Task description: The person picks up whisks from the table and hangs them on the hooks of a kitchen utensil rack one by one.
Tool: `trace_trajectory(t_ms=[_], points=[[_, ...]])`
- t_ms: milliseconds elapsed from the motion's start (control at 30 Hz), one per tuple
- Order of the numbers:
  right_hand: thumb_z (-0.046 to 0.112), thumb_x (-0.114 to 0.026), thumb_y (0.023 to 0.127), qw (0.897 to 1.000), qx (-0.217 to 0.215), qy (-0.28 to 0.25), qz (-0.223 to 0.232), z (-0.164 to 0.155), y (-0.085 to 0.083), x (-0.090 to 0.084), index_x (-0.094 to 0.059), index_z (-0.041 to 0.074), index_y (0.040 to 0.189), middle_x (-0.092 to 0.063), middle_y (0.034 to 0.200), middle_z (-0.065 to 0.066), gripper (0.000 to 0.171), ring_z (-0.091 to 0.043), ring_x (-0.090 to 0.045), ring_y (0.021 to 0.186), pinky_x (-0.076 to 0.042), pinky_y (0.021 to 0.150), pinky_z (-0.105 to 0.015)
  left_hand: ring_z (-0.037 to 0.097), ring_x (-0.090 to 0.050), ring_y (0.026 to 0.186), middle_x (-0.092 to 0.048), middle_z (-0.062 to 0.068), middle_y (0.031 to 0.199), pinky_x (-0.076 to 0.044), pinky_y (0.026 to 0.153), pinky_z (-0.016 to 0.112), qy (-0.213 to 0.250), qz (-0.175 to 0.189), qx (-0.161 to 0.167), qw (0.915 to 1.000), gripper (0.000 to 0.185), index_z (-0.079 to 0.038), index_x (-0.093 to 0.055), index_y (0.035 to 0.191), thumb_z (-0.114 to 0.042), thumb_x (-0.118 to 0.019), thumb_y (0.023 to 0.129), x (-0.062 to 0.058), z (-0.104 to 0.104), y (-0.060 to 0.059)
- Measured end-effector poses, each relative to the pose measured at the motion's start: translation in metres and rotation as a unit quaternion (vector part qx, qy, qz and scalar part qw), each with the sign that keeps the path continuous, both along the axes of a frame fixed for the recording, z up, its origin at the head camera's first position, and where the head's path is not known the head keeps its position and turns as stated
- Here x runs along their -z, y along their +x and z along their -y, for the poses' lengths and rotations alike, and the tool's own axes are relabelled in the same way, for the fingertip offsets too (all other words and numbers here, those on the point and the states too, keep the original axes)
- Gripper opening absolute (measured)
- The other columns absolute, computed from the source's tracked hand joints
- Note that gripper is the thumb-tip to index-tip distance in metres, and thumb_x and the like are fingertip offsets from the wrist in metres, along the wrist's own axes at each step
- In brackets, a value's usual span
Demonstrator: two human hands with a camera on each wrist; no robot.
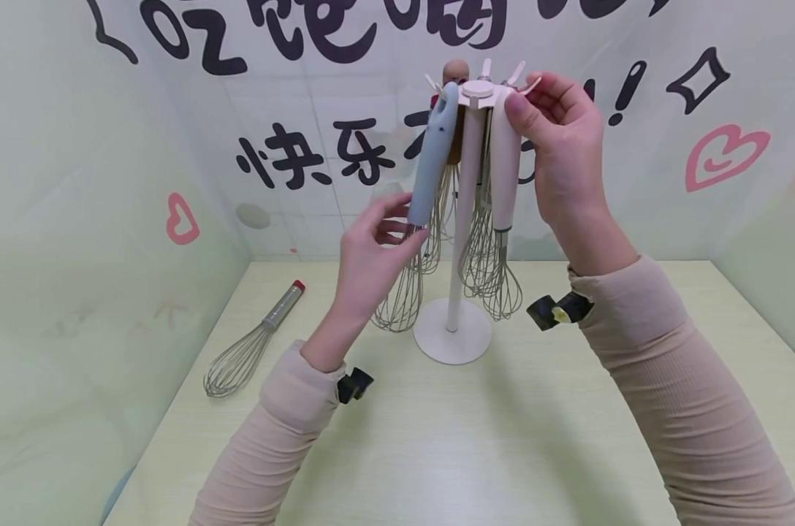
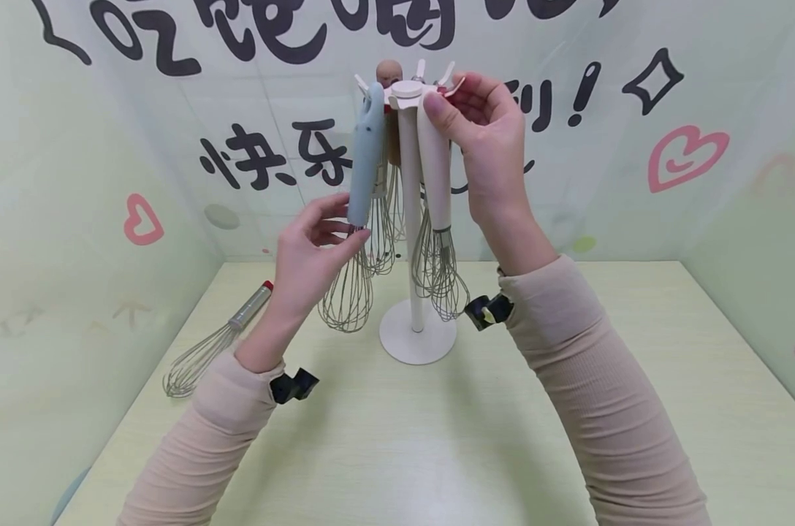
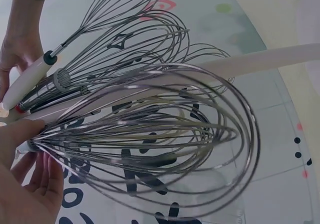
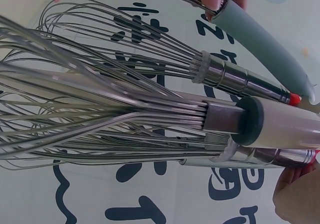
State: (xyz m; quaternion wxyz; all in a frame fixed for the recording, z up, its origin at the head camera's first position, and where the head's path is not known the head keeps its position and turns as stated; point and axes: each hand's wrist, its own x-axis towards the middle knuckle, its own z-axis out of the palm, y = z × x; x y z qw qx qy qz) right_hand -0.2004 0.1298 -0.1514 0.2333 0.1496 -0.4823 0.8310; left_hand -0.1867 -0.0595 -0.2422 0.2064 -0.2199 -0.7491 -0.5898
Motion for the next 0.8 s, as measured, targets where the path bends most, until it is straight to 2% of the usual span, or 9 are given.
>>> trace_trajectory(t_ms=[200, 600, 800], points=[[-0.008, -0.064, 0.084, 1.000, 0.001, -0.001, 0.003, 0.000, 0.000, 0.000, -0.056, 0.002, 0.093, -0.055, 0.089, -0.006, 0.016, -0.014, -0.052, 0.085, -0.050, 0.079, -0.016, 0.023, -0.066, 0.093, -0.068, 0.016, 0.109, -0.056, 0.080, 0.025, -0.025, 0.038, 0.008, 0.9989, 0.041, -0.001, -0.059, 0.123, -0.004, -0.070, 0.084, 0.003, -0.002, -0.001], [-0.008, -0.064, 0.084, 1.000, 0.004, 0.002, -0.001, -0.001, -0.001, 0.001, -0.056, 0.002, 0.094, -0.055, 0.089, -0.006, 0.015, -0.014, -0.051, 0.086, -0.049, 0.078, -0.016, 0.027, -0.065, 0.098, -0.067, 0.017, 0.110, -0.057, 0.085, 0.032, -0.063, 0.057, 0.029, 0.9960, 0.043, 0.001, -0.057, 0.124, -0.004, -0.070, 0.084, 0.008, -0.005, -0.003], [-0.008, -0.064, 0.084, 1.000, 0.003, -0.001, 0.005, 0.000, -0.001, 0.000, -0.056, 0.002, 0.093, -0.055, 0.089, -0.006, 0.016, -0.014, -0.051, 0.086, -0.050, 0.079, -0.017, 0.025, -0.064, 0.101, -0.066, 0.016, 0.112, -0.056, 0.087, 0.031, -0.073, 0.064, 0.026, 0.9949, 0.043, -0.001, -0.056, 0.126, -0.009, -0.068, 0.086, 0.011, -0.002, -0.004]])
